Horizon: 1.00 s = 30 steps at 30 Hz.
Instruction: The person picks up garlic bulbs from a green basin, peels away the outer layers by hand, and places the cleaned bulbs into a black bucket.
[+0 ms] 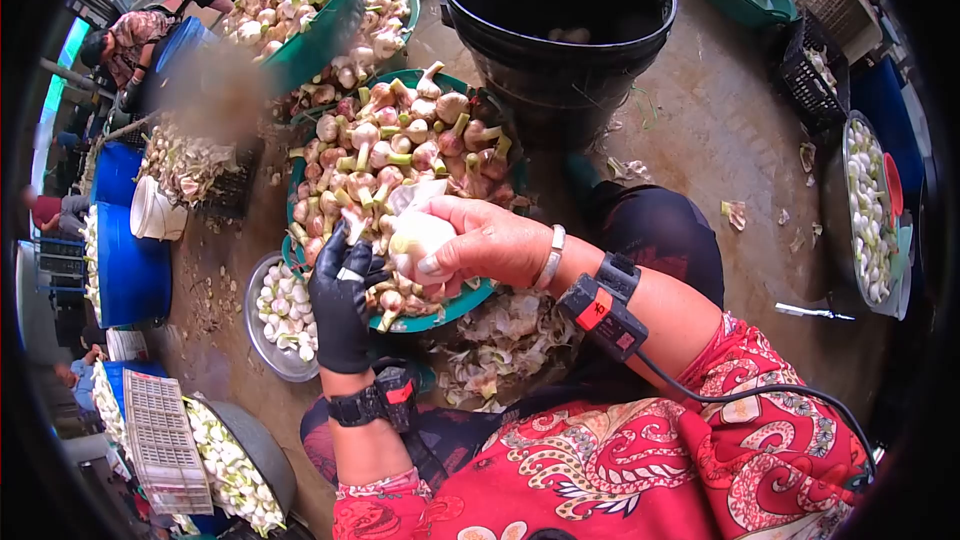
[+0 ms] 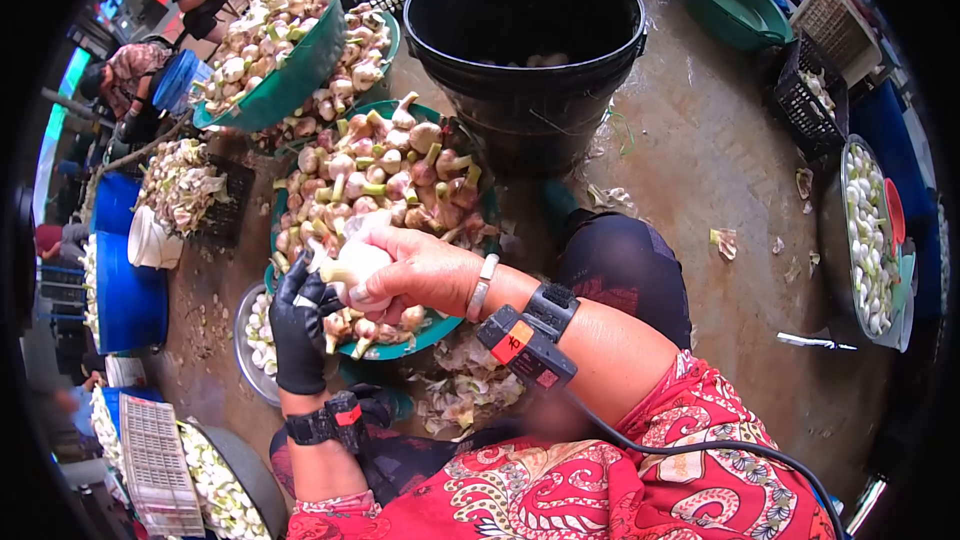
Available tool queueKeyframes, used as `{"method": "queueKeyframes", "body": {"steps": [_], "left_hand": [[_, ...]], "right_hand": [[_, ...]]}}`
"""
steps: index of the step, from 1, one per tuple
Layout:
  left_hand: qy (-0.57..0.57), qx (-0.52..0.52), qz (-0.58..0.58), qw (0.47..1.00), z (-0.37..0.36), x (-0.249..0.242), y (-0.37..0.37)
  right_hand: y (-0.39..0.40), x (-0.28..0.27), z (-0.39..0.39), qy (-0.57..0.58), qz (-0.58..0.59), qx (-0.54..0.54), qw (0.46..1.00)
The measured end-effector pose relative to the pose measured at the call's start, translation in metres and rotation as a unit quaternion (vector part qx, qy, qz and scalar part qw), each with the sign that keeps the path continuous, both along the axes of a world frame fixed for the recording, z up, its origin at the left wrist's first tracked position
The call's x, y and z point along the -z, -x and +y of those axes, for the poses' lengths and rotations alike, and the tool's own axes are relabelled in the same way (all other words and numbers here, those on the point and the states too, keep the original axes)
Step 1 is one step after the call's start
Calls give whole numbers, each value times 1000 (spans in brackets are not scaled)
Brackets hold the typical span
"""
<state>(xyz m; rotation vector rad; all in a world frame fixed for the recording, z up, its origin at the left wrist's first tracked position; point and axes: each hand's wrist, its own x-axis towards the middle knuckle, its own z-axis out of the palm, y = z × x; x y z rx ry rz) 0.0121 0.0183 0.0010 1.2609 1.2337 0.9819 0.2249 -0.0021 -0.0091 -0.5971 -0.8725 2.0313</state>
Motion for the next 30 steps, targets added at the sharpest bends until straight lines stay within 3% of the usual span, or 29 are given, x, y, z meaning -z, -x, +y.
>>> {"method": "queueKeyframes", "body": {"steps": [1, 3, 5, 7, 8, 9, 12, 13, 15, 16, 17, 19, 20, 21, 22, 23, 24, 26, 27, 29, 30], "left_hand": [[40, -48, 14, 998, 0, -2, 1], [36, 27, -54, 997, -9, -8, 1], [-41, 5, -122, 992, -25, -25, -37], [-100, 57, -17, 993, -25, -21, -34], [-191, 78, 129, 970, -20, -16, -27], [-192, 78, 128, 970, -21, -15, -27], [19, 11, -49, 999, -21, -12, -28], [40, 30, -114, 992, -17, -11, -23], [-44, 12, -26, 999, -7, -1, -9], [7, -28, -154, 988, -3, 5, -5], [5, -31, -152, 988, -2, 8, -2], [-53, 19, -155, 986, -3, 10, -1], [36, -28, -280, 959, -2, 5, -4], [38, -26, -280, 959, -3, 6, -6], [-29, -1, -213, 977, -6, 7, -8], [-98, 24, -146, 984, -8, 9, -10], [-10, 9, -219, 976, -7, 7, -7], [-22, 19, -196, 980, -11, 9, -13], [-36, 23, -174, 984, -14, 10, -16], [-28, 19, -157, 987, -17, 3, -23], [-98, 32, -49, 993, -17, 2, -24]], "right_hand": [[2, 4, 0, 2, 5, 40, 999], [7, 11, 1, -14, -39, 85, 995], [14, 14, 3, -28, -84, 121, 989], [20, 14, 2, 24, -41, 155, 987], [24, 12, 3, 26, -9, 186, 982], [26, 15, 7, 26, -9, 186, 982], [25, 18, 20, 47, 42, 247, 967], [26, 3, 20, 52, 121, 310, 942], [11, -5, 21, -24, 178, 281, 943], [3, -7, 18, -44, 128, 203, 970], [-1, -19, 6, -4, 48, 109, 993], [12, 1, -2, -97, -176, -62, 978], [11, 5, -2, -96, -175, -60, 978], [9, 8, -3, -91, -262, -57, 959], [6, 5, -3, -83, -348, -55, 932], [-1, -3, 1, -30, -306, -55, 950], [-3, -6, 3, -25, -275, 31, 961], [-2, -2, 5, -61, -268, 217, 937], [-4, -3, 5, -66, -270, 237, 931], [-8, -4, 8, -66, -348, 172, 919], [-7, -1, 9, -66, -347, 174, 919]]}}
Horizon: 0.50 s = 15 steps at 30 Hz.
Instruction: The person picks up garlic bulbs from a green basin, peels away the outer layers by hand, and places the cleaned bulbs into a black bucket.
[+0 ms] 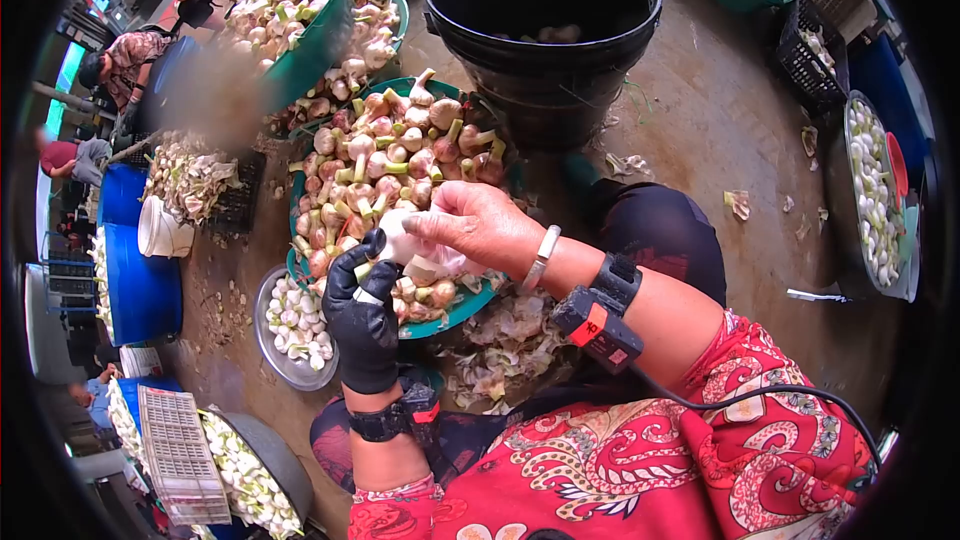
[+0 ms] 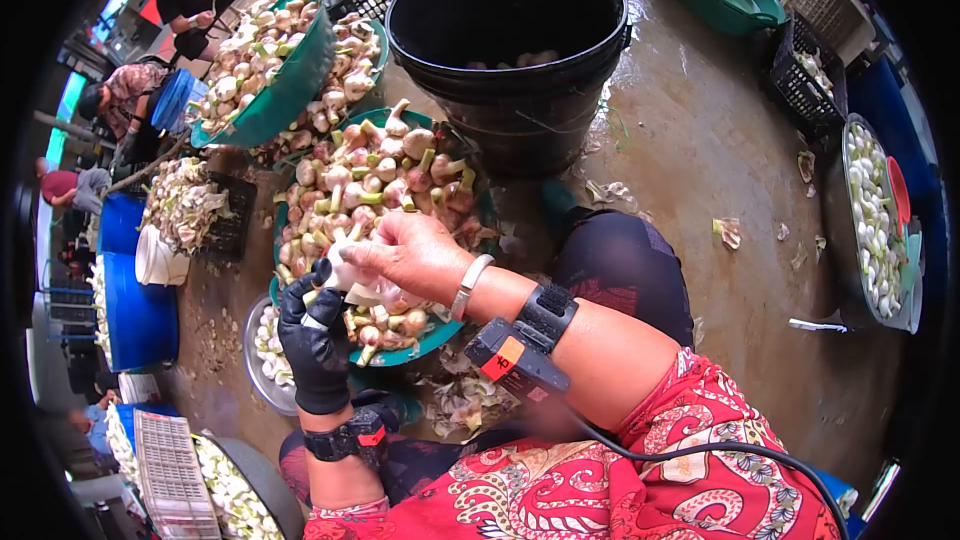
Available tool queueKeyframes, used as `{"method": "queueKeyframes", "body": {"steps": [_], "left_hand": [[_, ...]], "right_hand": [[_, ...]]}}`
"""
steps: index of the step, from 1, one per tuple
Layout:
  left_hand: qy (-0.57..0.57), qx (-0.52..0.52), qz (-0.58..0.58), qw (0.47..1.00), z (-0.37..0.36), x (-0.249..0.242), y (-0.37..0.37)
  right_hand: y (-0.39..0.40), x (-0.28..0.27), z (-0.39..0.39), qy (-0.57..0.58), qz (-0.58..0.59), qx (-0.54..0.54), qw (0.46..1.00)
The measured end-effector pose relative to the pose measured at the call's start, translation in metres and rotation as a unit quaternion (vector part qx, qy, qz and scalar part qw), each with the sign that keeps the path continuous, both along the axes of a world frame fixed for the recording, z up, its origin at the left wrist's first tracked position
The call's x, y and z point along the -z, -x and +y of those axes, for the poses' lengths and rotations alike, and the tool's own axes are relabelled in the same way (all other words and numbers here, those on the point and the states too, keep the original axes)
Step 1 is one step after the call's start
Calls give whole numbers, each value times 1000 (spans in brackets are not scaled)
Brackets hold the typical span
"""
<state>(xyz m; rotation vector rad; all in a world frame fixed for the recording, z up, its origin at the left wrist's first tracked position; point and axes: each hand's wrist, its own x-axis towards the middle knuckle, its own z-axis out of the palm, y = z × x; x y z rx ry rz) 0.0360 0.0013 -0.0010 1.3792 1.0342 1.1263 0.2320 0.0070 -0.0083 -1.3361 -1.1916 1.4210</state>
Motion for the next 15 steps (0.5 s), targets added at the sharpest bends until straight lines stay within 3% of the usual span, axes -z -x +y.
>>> {"method": "queueKeyframes", "body": {"steps": [1, 3, 5, 6, 9, 11, 15], "left_hand": [[-74, -2, 106, 992, 0, -2, -1], [-40, -16, 91, 995, -1, -6, -7], [-29, -16, 64, 997, 0, -2, -6], [-29, -15, 64, 997, 0, -1, -6], [13, -21, 36, 999, -2, 0, -7], [125, 7, -245, 961, -3, 3, -6], [69, -15, -159, 985, -3, 4, -2]], "right_hand": [[2, 4, 2, 20, 53, 25, 998], [2, 6, 3, 40, 104, 49, 993], [-1, -4, 0, 44, 258, 54, 964], [-4, -11, 0, 63, 201, 56, 976], [-11, -13, 2, 98, 200, 59, 973], [-13, -12, 4, 57, 162, 106, 979], [-12, -12, 1, 80, 207, 43, 974]]}}
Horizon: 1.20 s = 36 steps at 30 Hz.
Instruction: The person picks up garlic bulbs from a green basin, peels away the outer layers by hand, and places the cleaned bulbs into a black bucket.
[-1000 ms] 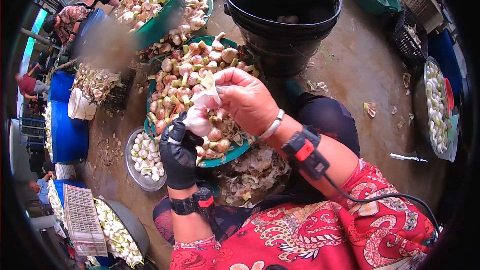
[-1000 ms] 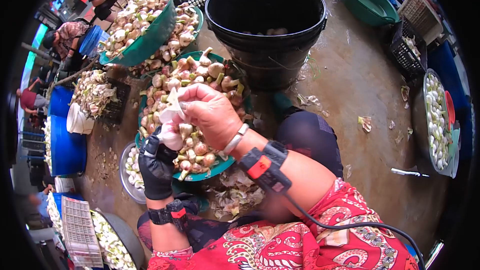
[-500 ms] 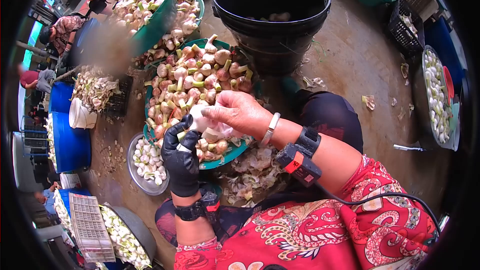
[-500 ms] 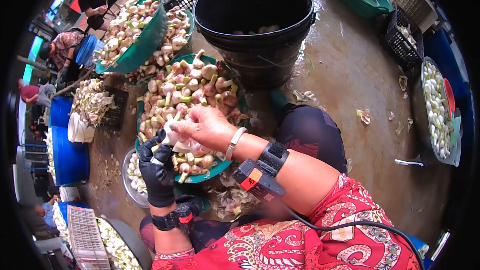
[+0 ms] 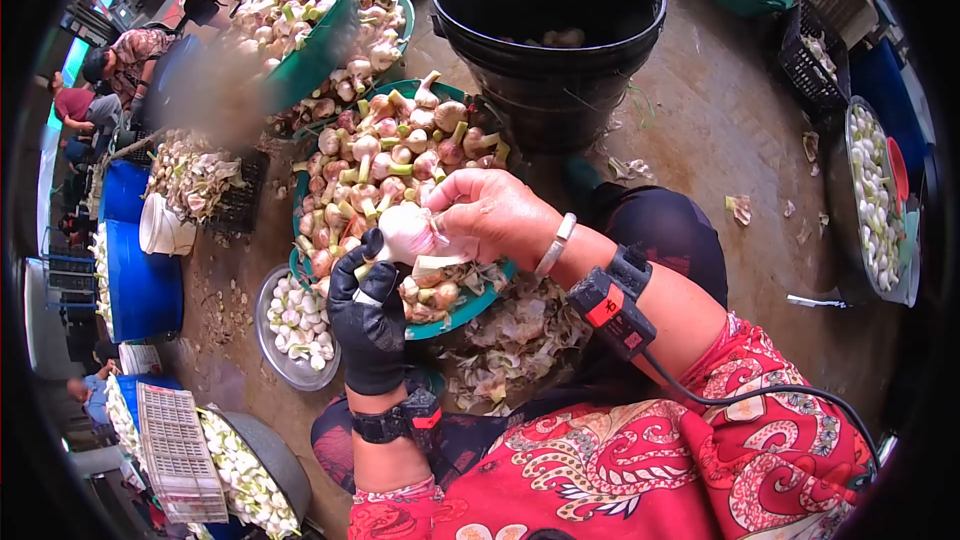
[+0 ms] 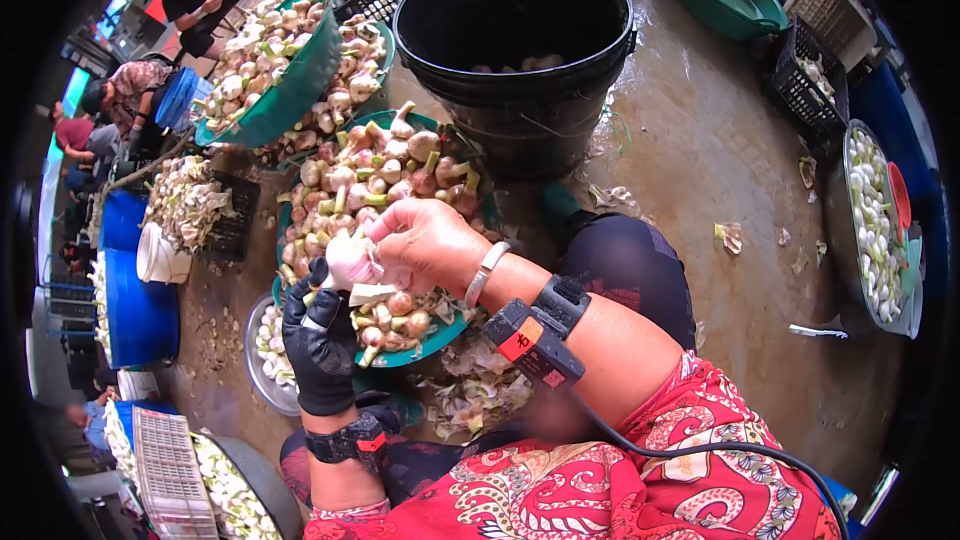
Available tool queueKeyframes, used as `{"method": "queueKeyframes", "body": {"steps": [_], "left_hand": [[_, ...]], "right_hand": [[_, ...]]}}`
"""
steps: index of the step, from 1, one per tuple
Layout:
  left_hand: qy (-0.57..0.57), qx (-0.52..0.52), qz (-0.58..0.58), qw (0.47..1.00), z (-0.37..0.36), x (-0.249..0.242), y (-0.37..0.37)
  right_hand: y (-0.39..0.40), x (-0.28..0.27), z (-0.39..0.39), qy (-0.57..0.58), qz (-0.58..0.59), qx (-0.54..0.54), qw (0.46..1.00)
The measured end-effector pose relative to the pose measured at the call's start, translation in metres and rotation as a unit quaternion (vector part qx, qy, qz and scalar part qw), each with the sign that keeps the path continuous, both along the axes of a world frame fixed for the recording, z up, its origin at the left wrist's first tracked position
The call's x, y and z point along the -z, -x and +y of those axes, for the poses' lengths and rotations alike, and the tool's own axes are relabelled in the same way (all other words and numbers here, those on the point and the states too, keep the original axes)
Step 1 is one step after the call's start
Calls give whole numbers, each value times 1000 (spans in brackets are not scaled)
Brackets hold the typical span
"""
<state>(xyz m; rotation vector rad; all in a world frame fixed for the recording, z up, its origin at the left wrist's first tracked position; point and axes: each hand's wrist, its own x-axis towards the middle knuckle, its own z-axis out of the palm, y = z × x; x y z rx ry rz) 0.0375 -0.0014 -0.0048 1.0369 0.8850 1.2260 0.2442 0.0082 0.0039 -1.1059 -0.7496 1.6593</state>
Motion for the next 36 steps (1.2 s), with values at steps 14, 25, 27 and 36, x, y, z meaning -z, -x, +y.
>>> {"method": "queueKeyframes", "body": {"steps": [14, 25, 27, 36], "left_hand": [[198, 153, -262, 932, -2, -18, 4], [-13, 168, -154, 974, 61, -138, -76], [-58, 139, -54, 987, 67, -132, -69], [204, 135, 342, 907, 37, 120, 41]], "right_hand": [[1, -14, 2, -39, 56, 41, 997], [21, 38, -22, -366, -460, -436, 681], [24, 42, -24, -300, -481, -470, 676], [32, 47, -57, -229, -475, -601, 601]]}}
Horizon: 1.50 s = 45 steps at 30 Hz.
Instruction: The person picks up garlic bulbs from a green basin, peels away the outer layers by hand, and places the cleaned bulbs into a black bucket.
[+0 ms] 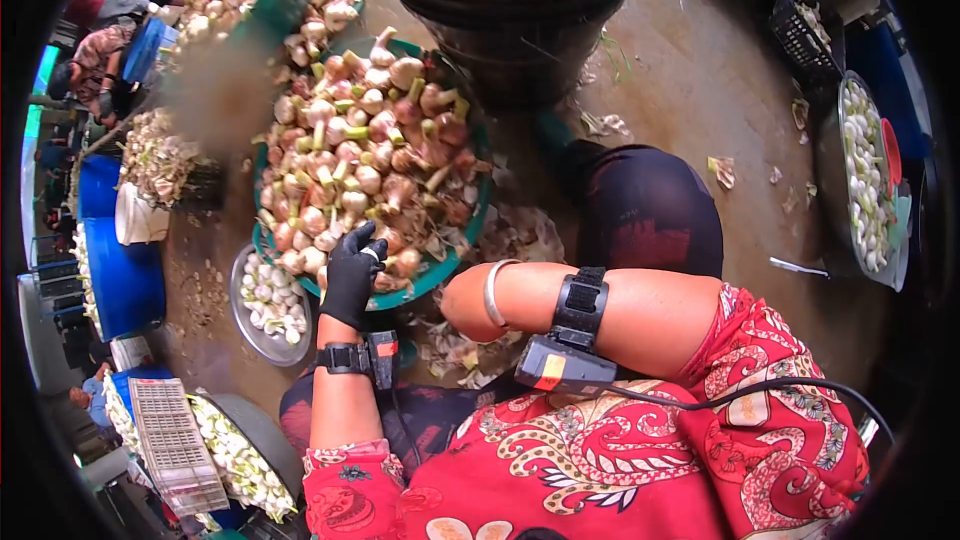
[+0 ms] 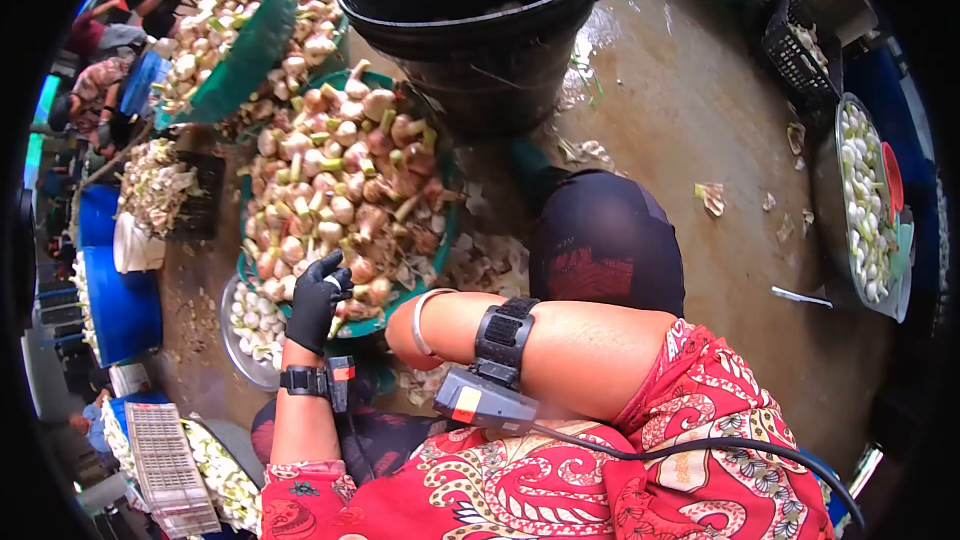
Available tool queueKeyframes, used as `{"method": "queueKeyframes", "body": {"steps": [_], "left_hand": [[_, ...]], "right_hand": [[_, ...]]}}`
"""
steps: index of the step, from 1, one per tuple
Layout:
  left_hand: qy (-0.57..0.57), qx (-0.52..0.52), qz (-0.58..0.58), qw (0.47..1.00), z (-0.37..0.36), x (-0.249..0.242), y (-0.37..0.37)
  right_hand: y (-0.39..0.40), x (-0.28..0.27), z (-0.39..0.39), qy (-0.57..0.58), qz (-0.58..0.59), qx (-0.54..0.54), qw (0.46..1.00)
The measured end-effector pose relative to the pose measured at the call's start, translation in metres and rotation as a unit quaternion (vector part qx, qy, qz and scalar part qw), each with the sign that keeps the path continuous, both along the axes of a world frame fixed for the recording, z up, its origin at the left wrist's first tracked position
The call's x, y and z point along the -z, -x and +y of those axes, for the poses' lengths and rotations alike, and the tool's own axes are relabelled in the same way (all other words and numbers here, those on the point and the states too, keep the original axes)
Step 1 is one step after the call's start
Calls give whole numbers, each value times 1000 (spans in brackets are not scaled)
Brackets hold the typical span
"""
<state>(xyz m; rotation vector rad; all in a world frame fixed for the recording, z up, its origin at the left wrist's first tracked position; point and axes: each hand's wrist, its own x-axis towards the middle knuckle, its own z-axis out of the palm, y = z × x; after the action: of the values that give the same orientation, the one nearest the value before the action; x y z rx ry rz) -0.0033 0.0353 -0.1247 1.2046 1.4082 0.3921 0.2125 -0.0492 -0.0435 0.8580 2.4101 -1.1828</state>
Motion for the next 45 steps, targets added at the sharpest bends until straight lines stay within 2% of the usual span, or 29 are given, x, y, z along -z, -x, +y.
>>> {"method": "queueKeyframes", "body": {"steps": [2, 5, 6, 8, 9, 11, 12, 14, 16, 19, 22, 24, 25, 26, 27, 28, 29, 30, 31, 32, 34, 36, 38, 39, 40, 41, 42, 44, 45], "left_hand": [[-35, 66, 81, 994, -3, 34, -6], [-119, 166, 129, 970, -2, 40, -43], [-112, 173, 105, 973, 1, 63, -50], [-312, 334, 244, 855, 6, 66, -77], [-312, 334, 239, 857, 9, 69, -88], [-363, 356, 331, 795, 13, 76, -100], [-365, 354, 328, 796, 15, 81, -102], [-289, 359, 409, 788, 16, 98, -98], [-272, 360, 440, 777, 19, 107, -97], [-234, 364, 440, 786, 19, 107, -95], [-177, 253, 293, 905, 9, 108, -87], [-241, 239, 240, 909, 8, 112, -79], [-114, 141, 141, 973, 9, 93, -81], [18, 34, 38, 999, 8, 81, -79], [83, -23, -119, 989, 17, 106, -57], [77, -28, -116, 990, 17, 85, -55], [-172, 104, -51, 978, 17, 46, -55], [-406, 229, 23, 885, 18, 11, -53], [-439, 265, 91, 854, 21, -10, -48], [-432, 202, 72, 876, 16, -37, -53], [-482, 195, 86, 850, 13, -65, -52], [-500, 249, 115, 821, 8, -82, -41], [-421, 184, 53, 886, -5, -97, -41], [-424, 182, 59, 885, -11, -104, -40], [-296, 89, -10, 951, -14, -113, -40], [-159, -7, -81, 984, -15, -121, -38], [-162, -9, -76, 984, -17, -129, -34], [-133, 11, -93, 987, -19, -141, -27], [-198, 83, -29, 976, -16, -140, -19]], "right_hand": [[3, -12, 2, 5, 14, -10, 1000], [4, -15, 8, -15, 62, 58, 996], [3, -18, 13, -19, 66, 88, 994], [11, 1, 12, 20, 18, 114, 993], [13, 10, 11, 11, 18, 115, 993], [6, -13, 18, 25, 14, 99, 995], [5, -8, 18, 23, 10, 99, 995], [6, -1, 15, 88, 4, 148, 985], [-2, -6, 14, 36, 43, 206, 977], [-3, -12, 22, 7, -13, 171, 985], [-3, -13, 25, 41, -25, 171, 984], [-5, -12, 25, 40, -14, 207, 977], [-6, -10, 25, 40, -3, 241, 970], [-9, -9, 28, 42, 10, 255, 966], [-13, -10, 28, -2, 37, 300, 953], [-16, -12, 28, -48, 67, 342, 936], [-16, -7, 28, -105, 105, 403, 903], [-15, -3, 30, -161, 145, 459, 861], [-16, -7, 34, -146, 159, 504, 837], [-15, -14, 38, -116, 167, 548, 812], [-5, -2, 46, -143, 312, 583, 736], [-3, -3, 49, -137, 339, 566, 739], [-1, -8, 49, -127, 365, 549, 742], [2, -6, 49, -149, 377, 530, 745], [3, -10, 50, -172, 390, 511, 747], [3, -15, 50, -133, 387, 507, 759], [3, -20, 49, -131, 393, 504, 758], [3, -26, 47, -233, 403, 432, 772], [5, -26, 47, -242, 415, 426, 766]]}}
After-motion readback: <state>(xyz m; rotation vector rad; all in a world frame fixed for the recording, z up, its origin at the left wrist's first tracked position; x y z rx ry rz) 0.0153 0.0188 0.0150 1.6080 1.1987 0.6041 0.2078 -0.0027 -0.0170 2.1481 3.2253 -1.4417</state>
